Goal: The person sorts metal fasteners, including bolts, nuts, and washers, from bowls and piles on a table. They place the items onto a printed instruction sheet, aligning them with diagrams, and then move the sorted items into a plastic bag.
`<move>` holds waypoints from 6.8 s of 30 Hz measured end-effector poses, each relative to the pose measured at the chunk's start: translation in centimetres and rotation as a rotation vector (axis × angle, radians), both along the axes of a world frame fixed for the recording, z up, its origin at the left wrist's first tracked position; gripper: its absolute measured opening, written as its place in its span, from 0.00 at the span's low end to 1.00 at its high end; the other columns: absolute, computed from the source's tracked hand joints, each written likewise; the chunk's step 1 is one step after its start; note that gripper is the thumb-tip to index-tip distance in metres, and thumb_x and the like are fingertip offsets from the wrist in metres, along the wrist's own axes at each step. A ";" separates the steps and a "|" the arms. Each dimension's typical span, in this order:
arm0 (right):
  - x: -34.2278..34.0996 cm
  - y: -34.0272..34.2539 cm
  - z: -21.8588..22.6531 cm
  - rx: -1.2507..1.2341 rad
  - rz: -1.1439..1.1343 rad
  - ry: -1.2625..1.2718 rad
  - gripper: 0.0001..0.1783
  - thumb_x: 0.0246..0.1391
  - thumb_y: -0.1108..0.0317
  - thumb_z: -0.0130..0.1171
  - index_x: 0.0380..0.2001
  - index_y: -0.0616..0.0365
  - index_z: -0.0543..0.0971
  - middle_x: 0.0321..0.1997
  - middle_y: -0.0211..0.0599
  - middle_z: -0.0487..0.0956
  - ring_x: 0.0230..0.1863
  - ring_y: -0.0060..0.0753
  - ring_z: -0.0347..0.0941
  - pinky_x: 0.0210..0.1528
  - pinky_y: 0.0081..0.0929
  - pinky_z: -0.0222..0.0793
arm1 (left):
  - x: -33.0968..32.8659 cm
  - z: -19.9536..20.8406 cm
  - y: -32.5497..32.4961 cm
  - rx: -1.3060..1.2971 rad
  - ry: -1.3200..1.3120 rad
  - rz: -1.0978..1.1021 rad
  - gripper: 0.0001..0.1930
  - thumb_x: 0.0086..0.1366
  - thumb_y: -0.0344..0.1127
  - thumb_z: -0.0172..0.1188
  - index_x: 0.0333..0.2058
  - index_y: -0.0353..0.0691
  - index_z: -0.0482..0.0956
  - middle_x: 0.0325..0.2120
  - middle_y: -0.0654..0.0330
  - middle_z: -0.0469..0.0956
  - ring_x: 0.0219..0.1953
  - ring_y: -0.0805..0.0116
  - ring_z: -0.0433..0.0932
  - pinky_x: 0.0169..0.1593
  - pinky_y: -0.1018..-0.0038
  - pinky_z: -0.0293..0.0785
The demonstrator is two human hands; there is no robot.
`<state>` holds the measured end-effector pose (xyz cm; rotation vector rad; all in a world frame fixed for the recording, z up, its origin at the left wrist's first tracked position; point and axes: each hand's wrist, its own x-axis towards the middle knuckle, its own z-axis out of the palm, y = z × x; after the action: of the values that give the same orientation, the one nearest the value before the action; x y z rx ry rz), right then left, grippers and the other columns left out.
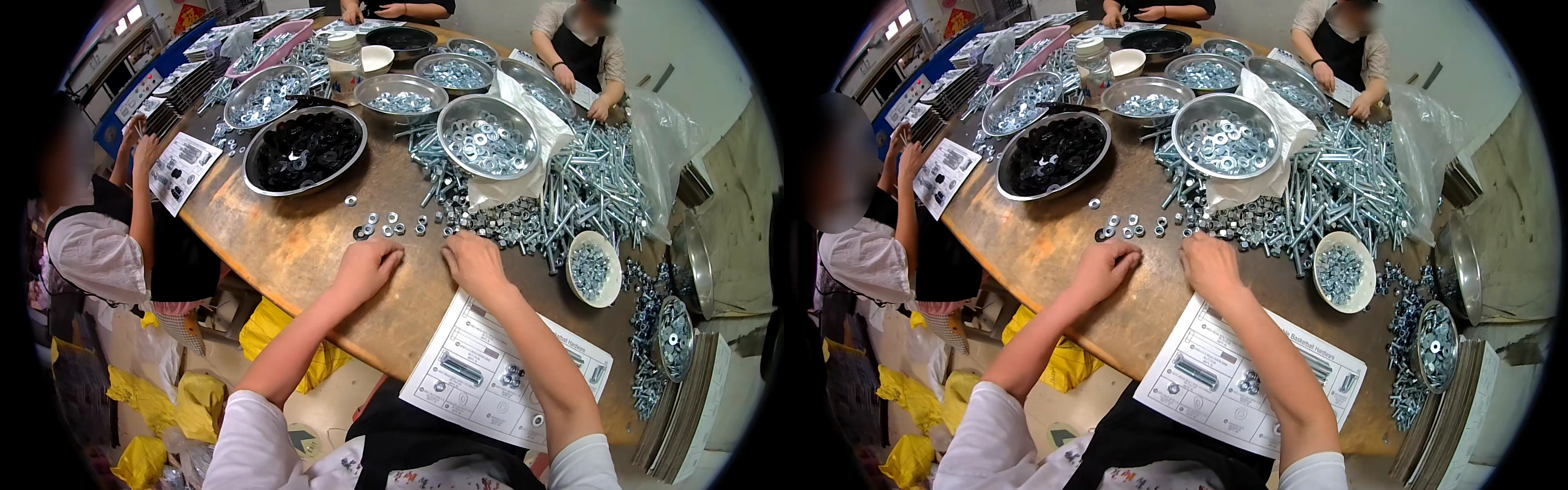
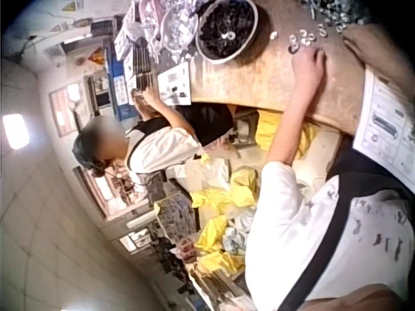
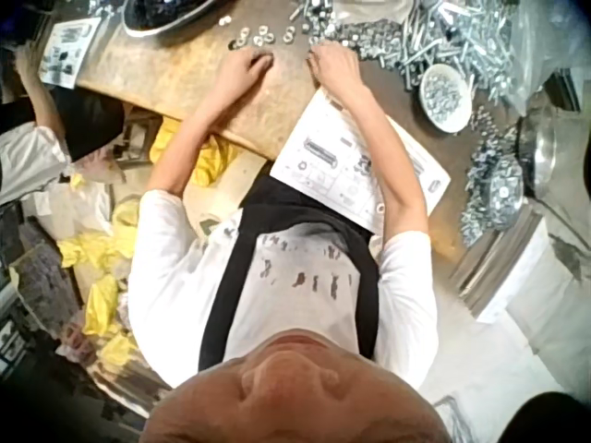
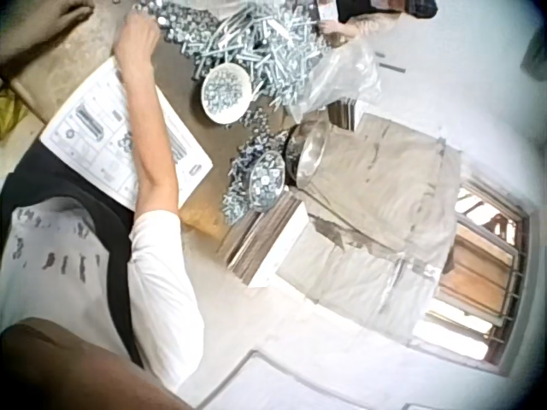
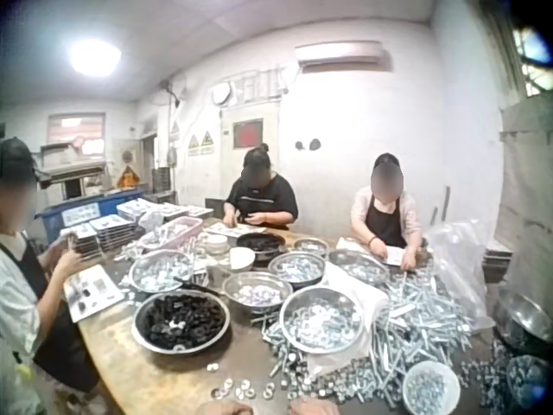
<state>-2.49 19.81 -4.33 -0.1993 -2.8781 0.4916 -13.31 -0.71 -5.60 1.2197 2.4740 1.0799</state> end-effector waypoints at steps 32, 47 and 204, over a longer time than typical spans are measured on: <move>-8.6 -6.5 -1.7 0.109 0.045 0.056 0.09 0.54 0.65 0.59 0.26 0.58 0.80 0.24 0.49 0.80 0.30 0.53 0.80 0.34 0.48 0.74 | -6.3 0.6 -1.3 -0.139 0.374 0.083 0.07 0.60 0.35 0.62 0.31 0.39 0.82 0.33 0.52 0.78 0.37 0.49 0.79 0.39 0.56 0.76; 0.8 -5.5 -0.5 0.092 0.265 0.191 0.05 0.52 0.65 0.65 0.30 0.53 0.81 0.24 0.36 0.76 0.27 0.41 0.78 0.29 0.38 0.73 | -5.0 0.2 -0.4 -0.064 0.360 0.234 0.13 0.56 0.40 0.68 0.34 0.38 0.81 0.37 0.54 0.76 0.45 0.52 0.76 0.43 0.59 0.75; 37.3 11.1 2.0 -0.322 -0.838 0.115 0.14 0.53 0.71 0.59 0.42 0.63 0.83 0.39 0.48 0.83 0.38 0.46 0.81 0.43 0.35 0.74 | 17.3 1.4 -8.6 0.027 -0.732 0.063 0.07 0.64 0.26 0.64 0.38 0.29 0.79 0.29 0.63 0.81 0.30 0.78 0.76 0.36 0.80 0.74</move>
<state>34.82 30.93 -2.30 -1.2915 -2.2826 0.7310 4.02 -9.35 -4.23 0.5869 1.9340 1.2846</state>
